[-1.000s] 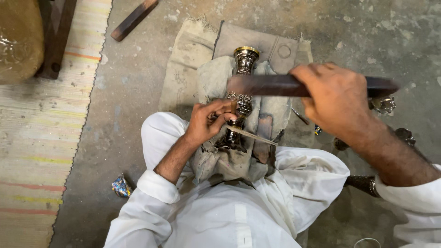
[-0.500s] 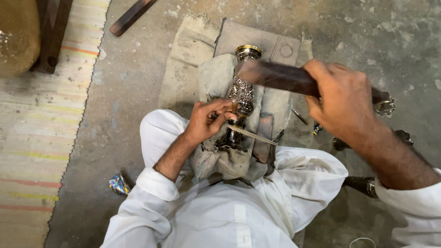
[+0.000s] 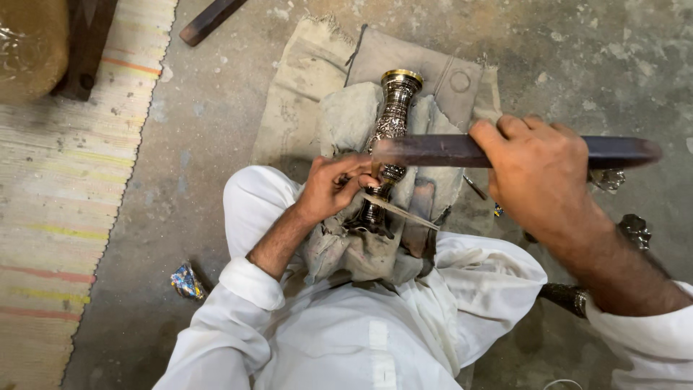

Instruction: The person sits on the floor holding a small chisel against an engraved brass vase while striking the chisel with a wooden mallet, chasing the decorative pattern. The person repositions the chisel around the vase surface and continues hammering throughout the clip.

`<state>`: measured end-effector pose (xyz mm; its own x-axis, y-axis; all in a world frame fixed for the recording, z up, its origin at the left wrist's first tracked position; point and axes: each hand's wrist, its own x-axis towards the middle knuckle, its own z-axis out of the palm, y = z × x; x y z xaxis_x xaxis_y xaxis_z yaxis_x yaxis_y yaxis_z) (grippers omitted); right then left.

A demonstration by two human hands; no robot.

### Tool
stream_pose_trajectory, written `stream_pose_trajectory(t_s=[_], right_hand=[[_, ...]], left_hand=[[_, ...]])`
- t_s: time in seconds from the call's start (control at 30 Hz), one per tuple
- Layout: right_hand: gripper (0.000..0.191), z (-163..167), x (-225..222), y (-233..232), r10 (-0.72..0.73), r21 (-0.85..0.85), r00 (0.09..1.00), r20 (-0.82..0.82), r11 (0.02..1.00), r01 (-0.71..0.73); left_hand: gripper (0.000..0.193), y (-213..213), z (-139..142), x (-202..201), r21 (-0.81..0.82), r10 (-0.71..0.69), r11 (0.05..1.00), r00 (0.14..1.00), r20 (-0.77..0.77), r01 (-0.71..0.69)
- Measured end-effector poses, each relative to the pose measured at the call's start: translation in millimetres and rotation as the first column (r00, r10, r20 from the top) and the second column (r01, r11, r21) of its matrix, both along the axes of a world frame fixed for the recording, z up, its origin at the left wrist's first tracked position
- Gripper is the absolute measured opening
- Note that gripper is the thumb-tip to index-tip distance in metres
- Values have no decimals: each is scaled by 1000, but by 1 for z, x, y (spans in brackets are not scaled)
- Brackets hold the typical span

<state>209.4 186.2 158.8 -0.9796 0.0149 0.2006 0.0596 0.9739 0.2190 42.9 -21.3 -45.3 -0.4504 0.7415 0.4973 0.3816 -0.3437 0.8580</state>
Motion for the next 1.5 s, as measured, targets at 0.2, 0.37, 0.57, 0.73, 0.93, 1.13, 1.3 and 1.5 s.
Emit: stream_pose_trajectory(t_s=[0.2,0.37,0.57,0.73,0.93,1.13,1.3,1.5], right_hand=[[27,7,-1,4,-88,-302,989,-118,952,49],[31,0,1,1,-71,92,996,57,994,65],[33,-18,19,15,-228,-327,965,130,909,259],[30,-59,43,9,-348,-579,922,167,723,378],[32,-96,66,7,-401,-586,912,89,719,374],[30,-107,68,4,-589,-752,808,-17,540,378],[38,-101,66,3,-410,-540,889,-204,804,247],[36,-96,66,2,-371,-532,914,-166,814,234]], left_hand=[[34,1,0,7,-23,57,998,996,66,-56],[34,2,2,9,-27,161,987,987,23,-160],[43,4,26,3,-89,188,980,975,118,-178],[41,15,54,-5,-272,-104,958,993,-50,86],[35,21,73,-4,-373,-186,923,957,-225,92],[33,19,77,-3,-406,-185,913,932,-312,46],[33,19,78,-3,-401,-192,915,920,-343,41],[34,19,77,-4,-401,-193,915,911,-364,34]])
